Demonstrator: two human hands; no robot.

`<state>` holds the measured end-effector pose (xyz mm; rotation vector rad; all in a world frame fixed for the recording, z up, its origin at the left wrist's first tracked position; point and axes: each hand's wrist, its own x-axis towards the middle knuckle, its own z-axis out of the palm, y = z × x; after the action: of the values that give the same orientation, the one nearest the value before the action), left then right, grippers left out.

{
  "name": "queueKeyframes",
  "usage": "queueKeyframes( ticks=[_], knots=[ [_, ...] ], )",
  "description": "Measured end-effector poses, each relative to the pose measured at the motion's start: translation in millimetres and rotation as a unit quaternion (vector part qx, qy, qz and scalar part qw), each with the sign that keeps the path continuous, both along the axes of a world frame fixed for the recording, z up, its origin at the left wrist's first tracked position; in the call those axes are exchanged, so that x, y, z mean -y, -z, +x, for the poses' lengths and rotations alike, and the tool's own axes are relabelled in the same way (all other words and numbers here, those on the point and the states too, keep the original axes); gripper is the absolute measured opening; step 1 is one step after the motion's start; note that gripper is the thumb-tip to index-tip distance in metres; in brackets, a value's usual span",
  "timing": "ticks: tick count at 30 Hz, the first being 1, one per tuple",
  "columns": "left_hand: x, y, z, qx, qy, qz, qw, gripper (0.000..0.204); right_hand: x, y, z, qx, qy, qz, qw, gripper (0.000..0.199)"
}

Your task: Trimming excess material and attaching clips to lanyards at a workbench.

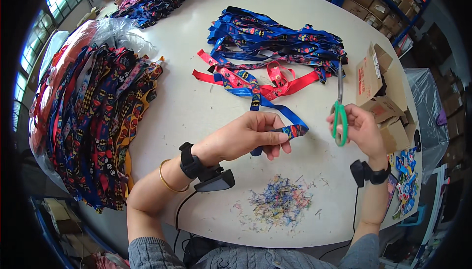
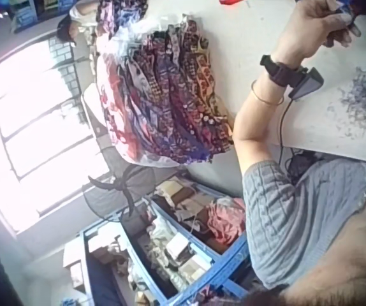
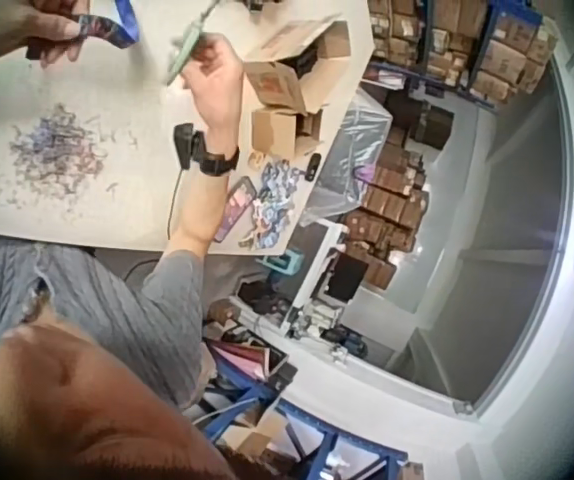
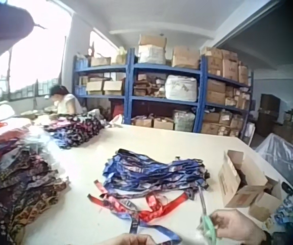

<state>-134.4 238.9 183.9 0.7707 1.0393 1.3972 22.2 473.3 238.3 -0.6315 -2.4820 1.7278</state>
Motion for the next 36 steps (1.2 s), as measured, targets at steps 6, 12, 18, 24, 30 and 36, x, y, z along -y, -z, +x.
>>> queueKeyframes(
  ticks=[6, 12, 18, 24, 30, 36],
  knots=[
    [1.1, 5.3, -6.6, 0.173, 0.037, 0.033, 0.984, 0.017, 32.6, -4.9, 10.9, -0.067, -0.11, -0.165, 0.978, 0.051],
    [7.9, 2.6, -12.8, -0.3, -0.054, 0.056, 0.951, 0.015, 42.0, -0.9, 6.0, -0.088, -0.048, -0.131, 0.986, 0.064],
    [12.0, -11.2, -16.7, -0.427, -0.107, -0.018, 0.898, 0.013, 41.6, -1.1, 5.2, -0.064, -0.055, -0.11, 0.99, 0.07],
    [11.7, -15.0, -20.2, -0.15, -0.11, -0.006, 0.982, 0.013, 47.2, 5.4, 5.0, -0.1, -0.111, -0.115, 0.982, 0.084],
    [10.7, -14.1, -17.4, 0.063, -0.082, 0.086, 0.991, 0.021, 51.8, -6.7, 13.4, 0.018, -0.201, -0.18, 0.963, 0.09],
    [13.7, -22.8, -17.1, 0.068, -0.053, 0.076, 0.993, 0.025, 55.1, -13.2, 10.8, 0.091, -0.223, -0.178, 0.954, 0.094]
  ],
)
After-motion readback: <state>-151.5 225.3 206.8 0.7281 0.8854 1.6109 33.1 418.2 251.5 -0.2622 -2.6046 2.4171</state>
